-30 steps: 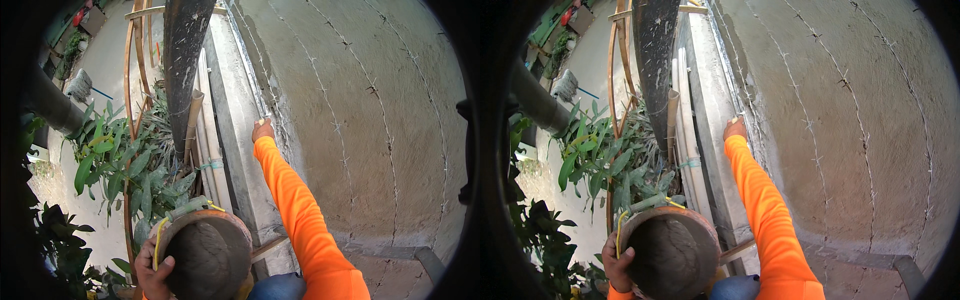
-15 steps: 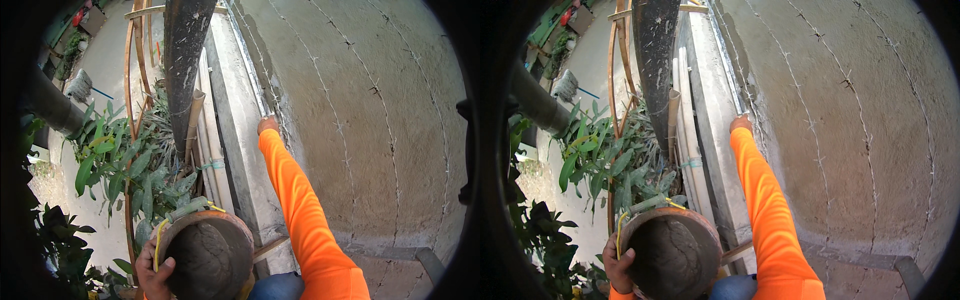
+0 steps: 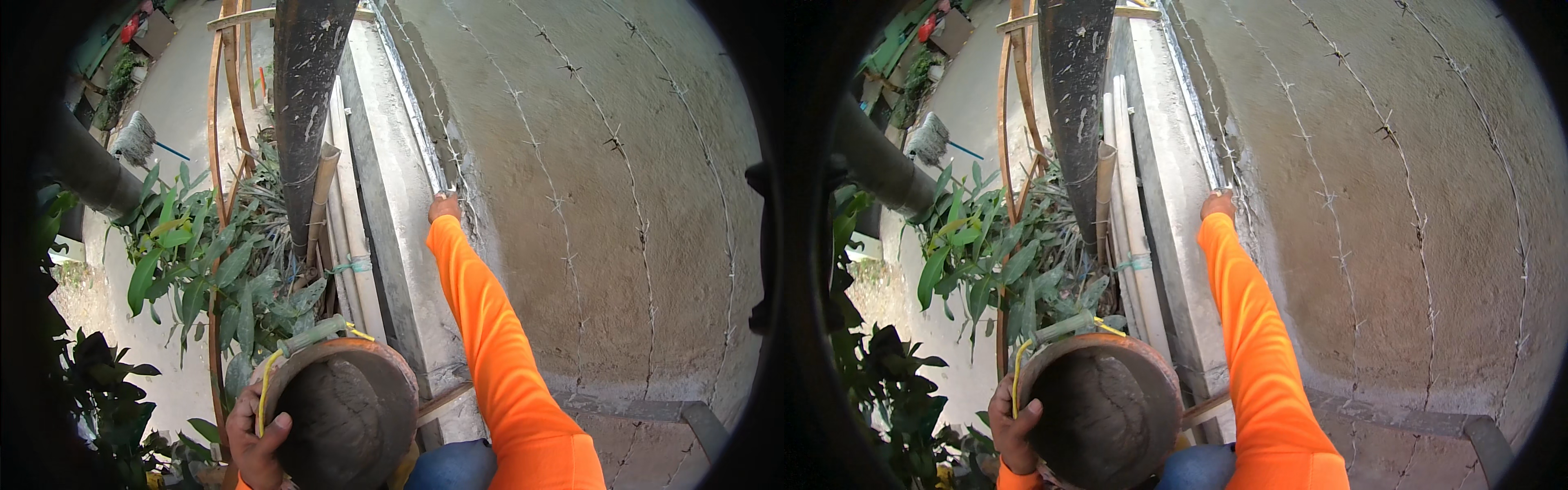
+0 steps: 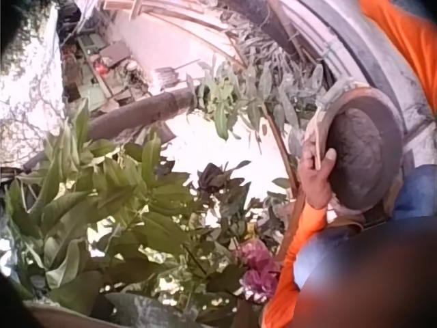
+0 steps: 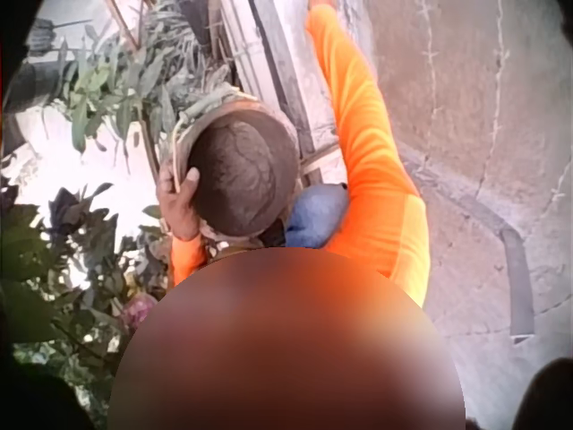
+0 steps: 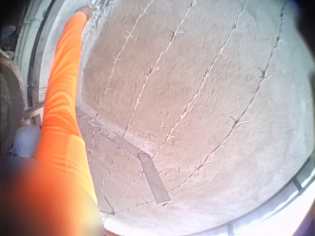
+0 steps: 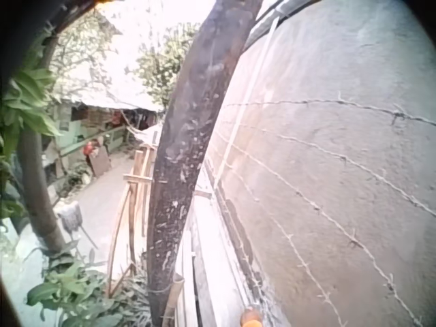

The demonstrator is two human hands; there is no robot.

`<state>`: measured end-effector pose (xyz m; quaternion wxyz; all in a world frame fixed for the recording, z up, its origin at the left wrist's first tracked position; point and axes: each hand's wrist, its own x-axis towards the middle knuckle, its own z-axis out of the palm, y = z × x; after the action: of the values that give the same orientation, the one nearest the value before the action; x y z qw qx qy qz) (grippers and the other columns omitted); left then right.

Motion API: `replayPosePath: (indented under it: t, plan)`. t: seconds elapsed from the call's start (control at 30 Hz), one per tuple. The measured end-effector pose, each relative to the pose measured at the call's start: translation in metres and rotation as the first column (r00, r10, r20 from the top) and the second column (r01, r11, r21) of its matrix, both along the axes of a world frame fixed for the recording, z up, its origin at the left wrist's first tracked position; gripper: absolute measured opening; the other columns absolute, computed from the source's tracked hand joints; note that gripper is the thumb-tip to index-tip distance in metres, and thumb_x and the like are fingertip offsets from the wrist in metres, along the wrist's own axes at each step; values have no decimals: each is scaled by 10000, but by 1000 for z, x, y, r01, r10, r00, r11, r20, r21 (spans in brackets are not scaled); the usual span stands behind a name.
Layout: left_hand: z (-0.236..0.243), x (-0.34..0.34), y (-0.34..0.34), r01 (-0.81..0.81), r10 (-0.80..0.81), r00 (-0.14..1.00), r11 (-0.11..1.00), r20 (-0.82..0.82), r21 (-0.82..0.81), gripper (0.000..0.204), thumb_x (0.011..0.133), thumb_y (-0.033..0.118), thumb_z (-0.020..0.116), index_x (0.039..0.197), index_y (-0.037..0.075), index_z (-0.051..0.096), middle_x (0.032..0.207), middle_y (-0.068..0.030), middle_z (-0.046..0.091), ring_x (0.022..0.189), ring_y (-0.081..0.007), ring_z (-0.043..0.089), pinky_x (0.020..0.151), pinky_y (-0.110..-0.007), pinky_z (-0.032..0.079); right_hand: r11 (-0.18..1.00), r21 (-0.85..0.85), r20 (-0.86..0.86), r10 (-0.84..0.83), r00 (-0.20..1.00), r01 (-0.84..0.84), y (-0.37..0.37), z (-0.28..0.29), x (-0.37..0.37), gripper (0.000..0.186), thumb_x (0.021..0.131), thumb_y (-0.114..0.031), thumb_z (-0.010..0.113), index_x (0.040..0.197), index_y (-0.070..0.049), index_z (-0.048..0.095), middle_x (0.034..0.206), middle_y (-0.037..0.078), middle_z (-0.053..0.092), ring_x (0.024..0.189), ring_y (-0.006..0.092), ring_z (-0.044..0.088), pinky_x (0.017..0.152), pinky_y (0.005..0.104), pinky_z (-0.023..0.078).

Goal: The person uses pliers to adjust barbed wire on a wall, then scoops cement from a bucket with a trowel and applies it along the base of the wall. The person repeatedly scoops and spreads cement to cover the area near the barbed wire.

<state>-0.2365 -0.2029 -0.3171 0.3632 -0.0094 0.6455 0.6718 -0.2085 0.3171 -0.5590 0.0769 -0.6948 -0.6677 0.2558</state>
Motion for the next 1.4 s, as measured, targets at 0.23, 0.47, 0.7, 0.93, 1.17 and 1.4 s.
replayPosePath:
  t: [0.23,0.47,0.7,0.93,1.17,1.4]
  plan:
    - [2,-1,1,46,-47,999,998,-24,-44,430,795,237,744,1110,-30,624,1104,-87,661,1014,-166,574,966,-296,419,994,83,5,64,998,-64,-12,9,22,499,1042,-360,491,1450,-75,475,1309,284,637,1227,439,615,1031,514,485]
    - [4,1,4,50,-51,998,998,-31,-36,526,788,247,745,1204,-50,621,1108,-88,668,1033,-174,594,979,-297,428,982,-27,230,190,955,-189,-5,21,15,531,1034,-382,480,1499,-131,423,1303,265,648,1216,433,628,1027,528,490]
    - [2,2,1,34,-35,999,999,-12,-28,477,787,231,739,1160,-43,626,1126,-88,660,1042,-176,587,984,-306,424,996,34,98,74,992,-78,6,5,12,516,1020,-360,521,1477,-127,460,1360,270,614,1256,436,604,1053,523,479]
    - [6,1,3,66,-68,995,997,-68,-35,385,804,227,730,1083,-20,635,1105,-75,647,1023,-156,562,963,-300,416,994,111,3,8,1000,-8,-18,12,31,493,1020,-360,538,1425,-79,516,1275,264,665,1203,439,628,1024,502,486]
    - [8,0,1,84,-88,994,995,-72,-55,385,820,224,720,1099,-29,639,1051,-48,645,968,-130,551,915,-276,420,974,225,-32,-8,999,15,-45,5,46,478,1017,-366,548,1411,-98,504,1234,267,669,1154,446,644,981,525,495]
    - [-3,0,-3,69,-68,994,997,-90,15,378,839,192,695,1139,-29,631,1059,-50,649,963,-132,553,921,-274,422,983,183,100,-51,994,32,-78,7,51,549,970,-329,665,1450,-217,424,1297,234,574,1129,430,656,937,530,518]
